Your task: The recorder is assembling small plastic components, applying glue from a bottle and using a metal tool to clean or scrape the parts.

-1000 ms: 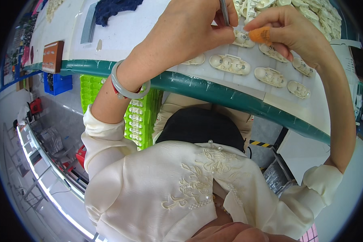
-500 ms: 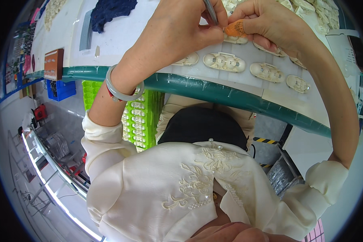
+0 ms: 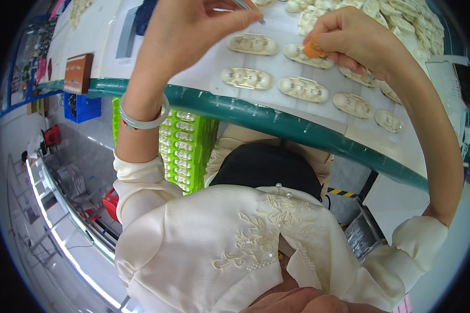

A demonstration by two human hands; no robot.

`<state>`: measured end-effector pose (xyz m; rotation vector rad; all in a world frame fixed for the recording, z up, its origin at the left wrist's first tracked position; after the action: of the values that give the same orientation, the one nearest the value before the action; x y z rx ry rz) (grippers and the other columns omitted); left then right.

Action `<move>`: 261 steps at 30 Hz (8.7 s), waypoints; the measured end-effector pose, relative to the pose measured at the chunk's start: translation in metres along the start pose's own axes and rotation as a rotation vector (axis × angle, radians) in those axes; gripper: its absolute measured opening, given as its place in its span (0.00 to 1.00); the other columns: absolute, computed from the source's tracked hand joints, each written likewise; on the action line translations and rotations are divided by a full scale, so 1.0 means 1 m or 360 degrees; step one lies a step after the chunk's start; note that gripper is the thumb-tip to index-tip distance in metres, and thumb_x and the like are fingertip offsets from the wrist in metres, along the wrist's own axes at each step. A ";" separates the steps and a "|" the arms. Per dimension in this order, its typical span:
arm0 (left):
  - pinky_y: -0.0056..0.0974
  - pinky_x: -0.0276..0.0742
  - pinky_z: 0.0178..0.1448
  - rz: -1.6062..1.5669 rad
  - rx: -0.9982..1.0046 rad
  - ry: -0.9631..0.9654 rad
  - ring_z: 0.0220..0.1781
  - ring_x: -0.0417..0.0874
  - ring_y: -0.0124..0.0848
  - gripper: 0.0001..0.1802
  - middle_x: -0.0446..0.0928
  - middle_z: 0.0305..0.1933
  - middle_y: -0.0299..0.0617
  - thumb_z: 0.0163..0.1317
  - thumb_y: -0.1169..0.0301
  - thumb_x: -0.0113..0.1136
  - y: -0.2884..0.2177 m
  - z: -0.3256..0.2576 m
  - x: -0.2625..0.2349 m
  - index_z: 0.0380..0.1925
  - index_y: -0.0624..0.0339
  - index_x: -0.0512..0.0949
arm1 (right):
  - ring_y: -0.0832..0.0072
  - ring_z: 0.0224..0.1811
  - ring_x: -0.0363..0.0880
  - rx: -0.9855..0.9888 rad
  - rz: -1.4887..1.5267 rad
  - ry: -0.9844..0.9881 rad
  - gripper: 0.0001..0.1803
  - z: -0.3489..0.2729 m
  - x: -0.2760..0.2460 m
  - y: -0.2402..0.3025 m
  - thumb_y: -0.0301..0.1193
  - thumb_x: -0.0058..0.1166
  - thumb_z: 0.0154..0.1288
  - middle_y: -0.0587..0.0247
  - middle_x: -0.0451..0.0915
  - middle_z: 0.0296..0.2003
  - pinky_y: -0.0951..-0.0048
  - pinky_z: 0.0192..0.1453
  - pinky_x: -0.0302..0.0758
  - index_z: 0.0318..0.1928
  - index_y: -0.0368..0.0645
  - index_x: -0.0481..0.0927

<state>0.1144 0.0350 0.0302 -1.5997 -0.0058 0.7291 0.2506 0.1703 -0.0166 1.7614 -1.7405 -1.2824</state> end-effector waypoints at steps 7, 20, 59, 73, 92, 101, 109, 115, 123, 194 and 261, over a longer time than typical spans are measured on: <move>0.28 0.76 0.49 0.0245 0.0221 0.0304 0.40 0.80 0.25 0.09 0.78 0.35 0.38 0.56 0.77 0.60 0.034 -0.010 0.004 0.37 0.65 0.75 | 0.90 0.06 0.58 0.0051 0.0017 -0.0016 0.09 -0.006 0.002 0.003 0.24 0.49 0.53 0.69 0.69 0.13 0.86 0.07 0.51 0.34 0.33 0.79; 0.23 0.72 0.33 -0.0198 0.1245 0.0497 0.32 0.77 0.19 0.09 0.78 0.29 0.38 0.54 0.79 0.62 0.043 0.002 0.000 0.34 0.66 0.72 | 0.90 0.09 0.60 0.0030 0.0007 -0.0041 0.09 -0.011 0.002 0.003 0.24 0.50 0.55 0.72 0.69 0.14 0.86 0.10 0.53 0.36 0.35 0.79; 0.24 0.73 0.36 -0.0377 -0.0098 0.0125 0.33 0.78 0.21 0.14 0.78 0.30 0.39 0.56 0.78 0.60 0.046 -0.013 -0.021 0.41 0.70 0.70 | 0.90 0.07 0.58 -0.0254 -0.0138 -0.0059 0.06 0.012 0.044 0.039 0.28 0.53 0.54 0.69 0.71 0.15 0.85 0.09 0.50 0.27 0.38 0.73; 0.30 0.79 0.33 0.0049 0.0220 -0.0020 0.28 0.81 0.27 0.05 0.78 0.24 0.42 0.48 0.79 0.61 0.042 -0.017 -0.008 0.25 0.68 0.75 | 0.91 0.06 0.60 -0.0197 -0.0080 0.0076 0.07 0.027 0.031 0.031 0.30 0.50 0.55 0.68 0.72 0.16 0.88 0.08 0.52 0.28 0.38 0.76; 0.26 0.75 0.31 -0.0017 0.0068 -0.0234 0.27 0.77 0.22 0.05 0.75 0.25 0.37 0.47 0.81 0.62 0.058 -0.015 -0.020 0.24 0.66 0.74 | 0.83 0.14 0.66 0.0174 0.0126 0.0291 0.06 0.040 0.035 0.052 0.26 0.56 0.55 0.66 0.75 0.18 0.82 0.15 0.58 0.28 0.35 0.80; 0.32 0.79 0.48 -0.0349 -0.0004 -0.0363 0.38 0.82 0.30 0.14 0.78 0.33 0.44 0.54 0.80 0.60 0.062 -0.054 -0.040 0.41 0.71 0.71 | 0.84 0.14 0.66 0.0187 0.0143 0.0283 0.06 0.043 0.036 0.051 0.26 0.57 0.55 0.65 0.76 0.18 0.82 0.15 0.59 0.27 0.34 0.81; 0.23 0.75 0.45 -0.0363 -0.0025 -0.0372 0.39 0.79 0.23 0.14 0.77 0.37 0.41 0.56 0.80 0.59 0.043 -0.075 -0.022 0.43 0.68 0.71 | 0.82 0.15 0.69 -0.0080 -0.0002 0.0065 0.08 -0.005 0.003 0.048 0.28 0.56 0.55 0.66 0.76 0.17 0.82 0.18 0.63 0.27 0.34 0.81; 0.25 0.77 0.41 -0.0463 0.0132 -0.0256 0.37 0.80 0.23 0.12 0.78 0.34 0.41 0.54 0.80 0.60 0.012 -0.065 0.031 0.39 0.68 0.73 | 0.90 0.12 0.64 -0.0228 -0.0121 -0.0327 0.10 -0.089 -0.049 -0.013 0.27 0.53 0.55 0.71 0.71 0.18 0.86 0.13 0.59 0.38 0.36 0.78; 0.29 0.77 0.44 -0.0359 0.0344 0.0453 0.38 0.80 0.25 0.10 0.78 0.34 0.39 0.53 0.79 0.62 -0.029 -0.027 0.158 0.36 0.67 0.74 | 0.85 0.22 0.69 -0.0240 -0.0238 -0.0496 0.17 -0.145 -0.048 -0.100 0.28 0.60 0.49 0.66 0.71 0.28 0.82 0.24 0.65 0.43 0.42 0.78; 0.29 0.77 0.31 0.0320 0.0603 0.0395 0.29 0.82 0.28 0.08 0.78 0.26 0.40 0.48 0.79 0.61 -0.044 -0.021 0.182 0.28 0.63 0.73 | 0.90 0.06 0.57 0.0016 0.0493 -0.0322 0.06 -0.115 -0.047 -0.116 0.25 0.51 0.56 0.67 0.70 0.13 0.87 0.08 0.51 0.33 0.38 0.79; 0.26 0.77 0.39 0.0220 0.0248 0.0500 0.31 0.78 0.21 0.05 0.75 0.27 0.34 0.48 0.81 0.59 -0.021 -0.024 0.138 0.26 0.66 0.73 | 0.88 0.09 0.63 0.0058 0.0097 -0.0441 0.13 -0.126 -0.043 -0.088 0.25 0.49 0.56 0.68 0.71 0.15 0.85 0.11 0.57 0.41 0.35 0.80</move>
<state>0.2437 0.0743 -0.0125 -1.5597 0.3848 0.5618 0.4097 0.1840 -0.0033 1.5967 -1.9597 -1.5373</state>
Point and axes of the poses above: each hand's wrist, its own z-axis towards the middle knuckle, its own x-axis out of the palm, y = z × x, the point moved 3 cm from there along z, towards the middle knuckle
